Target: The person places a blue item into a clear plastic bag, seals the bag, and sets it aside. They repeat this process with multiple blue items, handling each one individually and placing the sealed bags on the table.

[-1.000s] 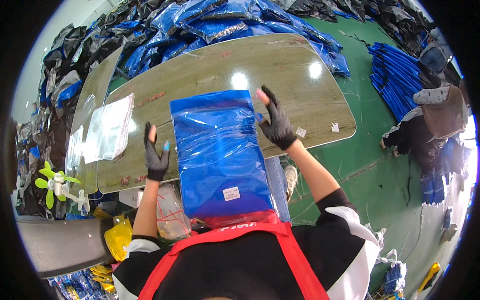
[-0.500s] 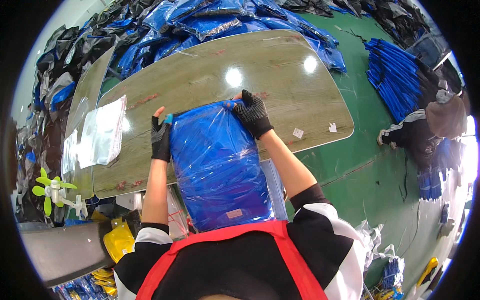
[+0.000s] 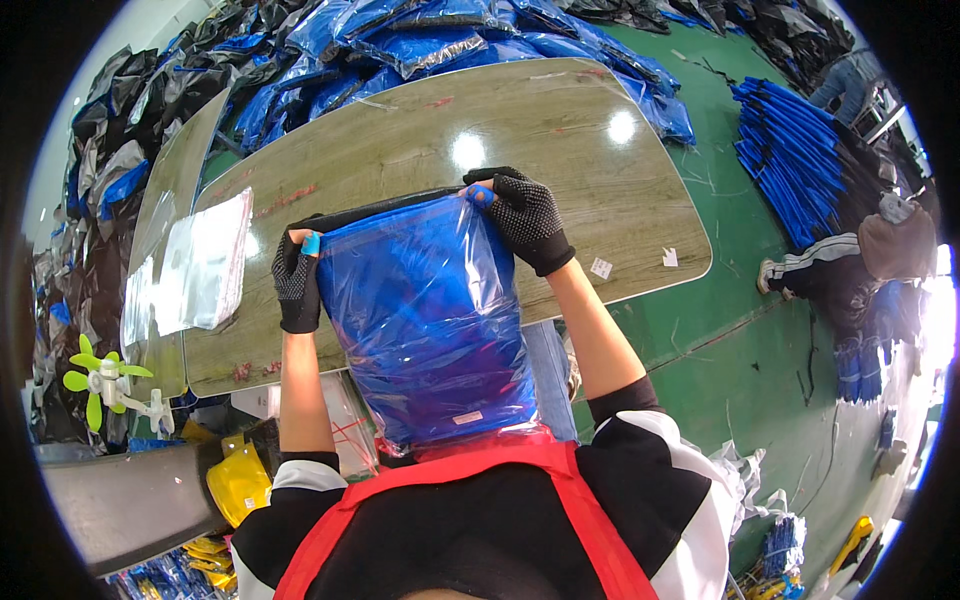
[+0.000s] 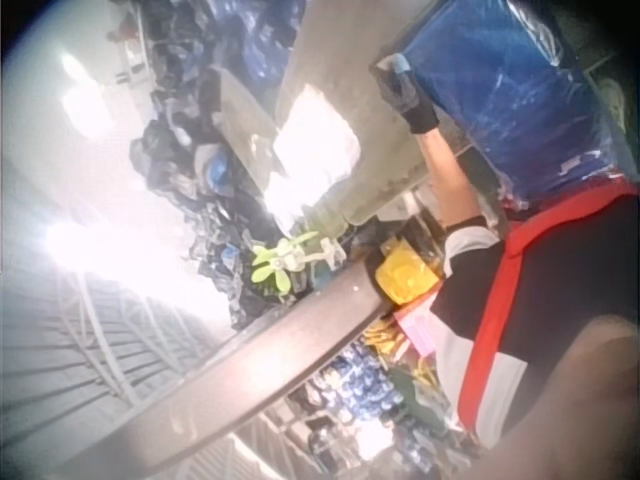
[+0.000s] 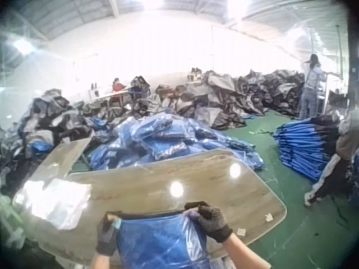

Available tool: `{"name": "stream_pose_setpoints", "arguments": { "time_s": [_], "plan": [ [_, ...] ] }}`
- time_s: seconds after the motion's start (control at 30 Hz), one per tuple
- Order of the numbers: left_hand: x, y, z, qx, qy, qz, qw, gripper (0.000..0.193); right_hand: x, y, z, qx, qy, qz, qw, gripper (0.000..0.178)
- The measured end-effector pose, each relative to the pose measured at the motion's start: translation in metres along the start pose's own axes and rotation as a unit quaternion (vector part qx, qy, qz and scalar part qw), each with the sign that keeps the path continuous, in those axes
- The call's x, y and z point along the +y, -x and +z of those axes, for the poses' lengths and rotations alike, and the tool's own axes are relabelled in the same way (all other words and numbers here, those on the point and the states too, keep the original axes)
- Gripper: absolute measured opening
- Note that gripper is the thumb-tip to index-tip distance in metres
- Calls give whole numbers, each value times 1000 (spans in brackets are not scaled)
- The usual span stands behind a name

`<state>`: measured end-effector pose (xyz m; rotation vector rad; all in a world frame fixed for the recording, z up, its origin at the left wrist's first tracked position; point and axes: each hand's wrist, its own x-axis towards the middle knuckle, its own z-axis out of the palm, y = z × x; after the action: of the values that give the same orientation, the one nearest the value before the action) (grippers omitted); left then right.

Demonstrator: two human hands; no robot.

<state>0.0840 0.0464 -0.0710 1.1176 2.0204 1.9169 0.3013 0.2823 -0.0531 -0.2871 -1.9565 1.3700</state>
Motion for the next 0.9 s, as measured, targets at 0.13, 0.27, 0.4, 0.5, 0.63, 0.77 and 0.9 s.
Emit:
{"name": "stream_pose_setpoints", "arguments": {
  "time_s": [0.13,0.27,0.4,0.5,0.63,0.77,0.9],
  "plan": [
    [23,-10,-10,-52,-3,36,998,16,-13,0,-3,3,23,63,998,19],
    [43,-16,-22,-34,-49,84,995,18,-24,2,-6,16,88,-65,994,19],
    [42,-10,-29,-164,66,86,980,18,-27,4,-15,-38,0,116,993,20],
    [33,-4,-32,-165,-60,114,978,16,-21,8,-23,-72,-58,68,993,33],
    [28,-3,-30,-136,-60,92,985,12,-15,17,-25,-58,-128,45,989,36],
    [32,-4,-19,-97,-30,101,990,13,-22,21,-14,-4,-137,90,986,31],
    [36,-15,-14,-24,-157,174,972,14,-32,7,-5,55,-59,62,995,28]
  ]
}}
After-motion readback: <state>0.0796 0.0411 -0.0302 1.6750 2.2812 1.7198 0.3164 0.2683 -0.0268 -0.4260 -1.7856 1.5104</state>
